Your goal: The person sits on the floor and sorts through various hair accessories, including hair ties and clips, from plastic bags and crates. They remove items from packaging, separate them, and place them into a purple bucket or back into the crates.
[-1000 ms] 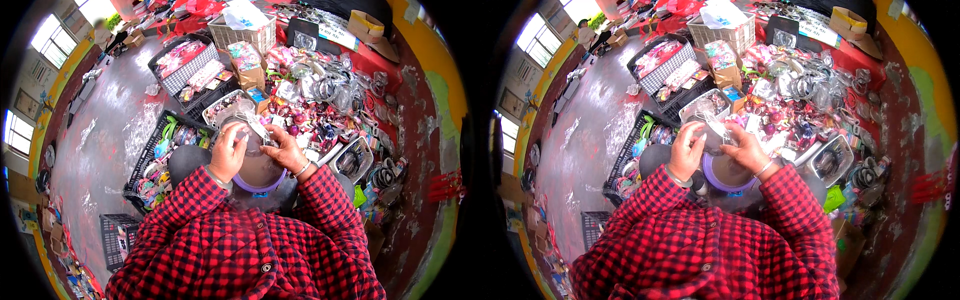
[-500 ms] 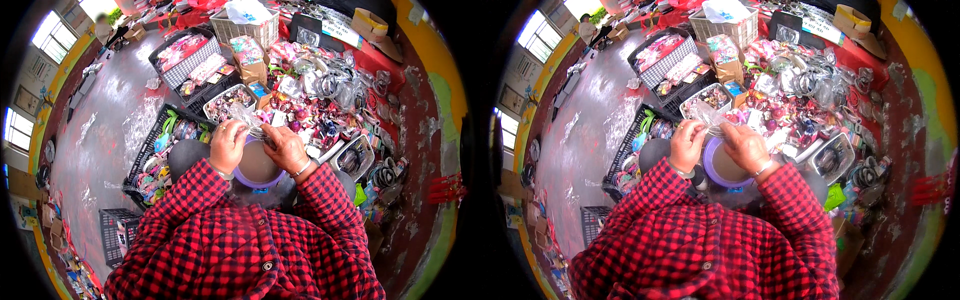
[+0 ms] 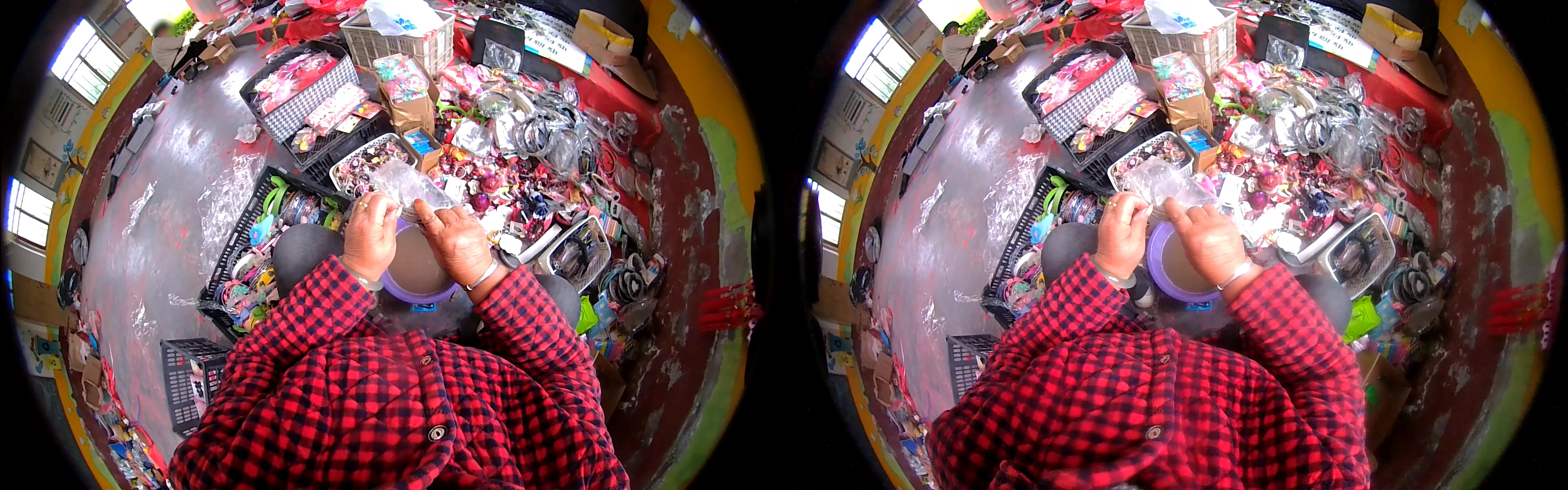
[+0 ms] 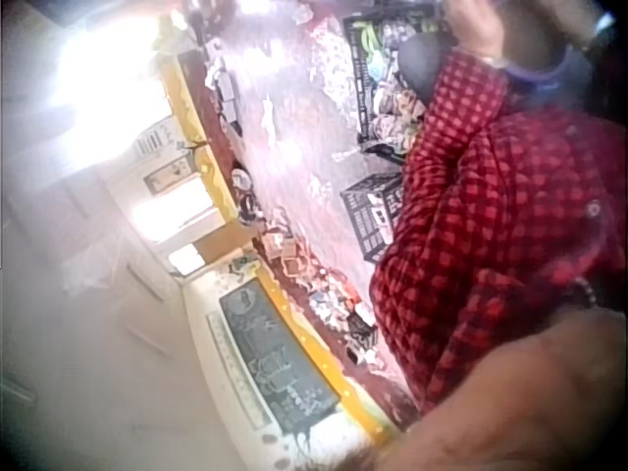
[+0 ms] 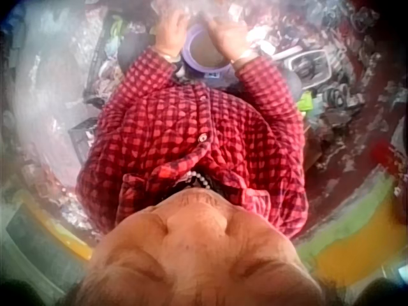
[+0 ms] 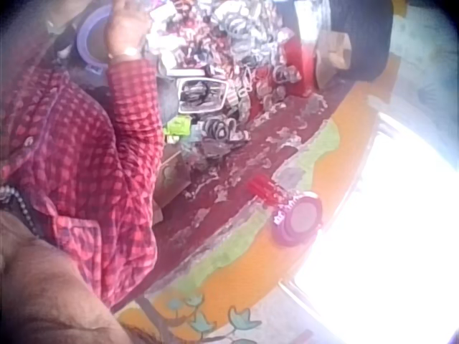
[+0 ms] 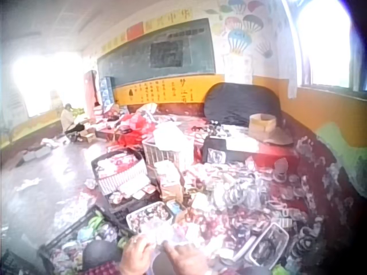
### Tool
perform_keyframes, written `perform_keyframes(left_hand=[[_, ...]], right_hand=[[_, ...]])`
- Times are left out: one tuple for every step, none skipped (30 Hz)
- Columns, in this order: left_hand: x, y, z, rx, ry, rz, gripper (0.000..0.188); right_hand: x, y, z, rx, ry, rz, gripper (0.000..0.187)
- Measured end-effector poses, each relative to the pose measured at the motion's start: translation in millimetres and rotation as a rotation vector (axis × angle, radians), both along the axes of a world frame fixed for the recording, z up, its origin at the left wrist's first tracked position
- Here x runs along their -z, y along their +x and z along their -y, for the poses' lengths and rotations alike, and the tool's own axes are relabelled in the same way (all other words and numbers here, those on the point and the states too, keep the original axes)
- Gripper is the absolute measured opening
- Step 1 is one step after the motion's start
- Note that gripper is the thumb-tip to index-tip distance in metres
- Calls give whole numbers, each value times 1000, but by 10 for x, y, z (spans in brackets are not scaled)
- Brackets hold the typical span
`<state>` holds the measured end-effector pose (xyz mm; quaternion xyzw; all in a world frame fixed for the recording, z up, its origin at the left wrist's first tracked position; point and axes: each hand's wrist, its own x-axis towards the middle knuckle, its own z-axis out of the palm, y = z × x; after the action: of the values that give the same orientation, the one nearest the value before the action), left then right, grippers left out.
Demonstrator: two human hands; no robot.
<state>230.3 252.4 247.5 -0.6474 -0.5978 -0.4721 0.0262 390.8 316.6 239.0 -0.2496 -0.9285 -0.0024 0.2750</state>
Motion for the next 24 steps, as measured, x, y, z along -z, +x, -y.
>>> perform_keyframes(left_hand=[[27, -3, -9, -5, 8, -21, 8], [47, -1, -9, -11, -10, -21, 8], [65, 2, -5, -18, -28, -21, 8], [84, 4, 1, -27, -45, -20, 8], [101, 10, 7, -32, -92, -7, 8], [117, 21, 12, -38, -139, 7, 8], [129, 30, 19, -43, -187, 19, 8], [145, 34, 24, -34, -195, 25, 8], [164, 36, 28, -26, -204, 31, 8], [187, 43, 28, -15, -211, 39, 8], [211, 58, 26, -19, -245, 42, 8], [236, 79, 22, -24, -279, 44, 8], [260, 94, 23, -31, -314, 45, 9], [286, 107, 28, -23, -315, 49, 8], [314, 118, 34, -15, -317, 54, 8], [339, 126, 38, -8, -318, 60, 8], [356, 128, 35, -7, -319, 68, 8], [369, 125, 27, -6, -320, 77, 7], [375, 122, 9, -2, -318, 85, 7], [386, 108, -6, 9, -334, 137, 8], [398, 84, -20, 19, -350, 188, 8], [403, 54, -30, 26, -365, 241, 9], [394, 4, -39, 19, -349, 283, 10], [380, -55, -44, 12, -333, 326, 11]], right_hand=[[16, -5, 10, 9, 2, 9, 46], [38, -10, 18, 19, 4, 17, 46], [57, -15, 24, 28, 6, 26, 46], [75, -25, 27, 41, 3, 43, 47], [90, -34, 29, 54, -1, 59, 47], [104, -42, 31, 67, -4, 76, 48], [113, -48, 37, 72, -7, 98, 48], [121, -54, 42, 76, -11, 119, 48], [132, -61, 49, 80, -15, 141, 48], [157, -72, 55, 89, -15, 165, 48], [191, -89, 61, 98, -15, 189, 48], [214, -102, 68, 108, -16, 213, 47], [226, -114, 81, 103, -27, 217, 46], [236, -123, 97, 98, -39, 221, 45], [242, -129, 107, 94, -51, 226, 44], [245, -130, 111, 93, -52, 217, 43], [244, -131, 112, 92, -54, 210, 43], [247, -133, 112, 91, -56, 202, 43], [272, -136, 97, 89, -110, 185, 42], [321, -143, 71, 88, -164, 168, 41], [346, -144, 41, 85, -218, 151, 40], [339, -133, -3, 43, -333, 94, 38], [319, -115, -64, 0, -448, 36, 36], [292, -97, -119, -44, -563, -21, 34]])
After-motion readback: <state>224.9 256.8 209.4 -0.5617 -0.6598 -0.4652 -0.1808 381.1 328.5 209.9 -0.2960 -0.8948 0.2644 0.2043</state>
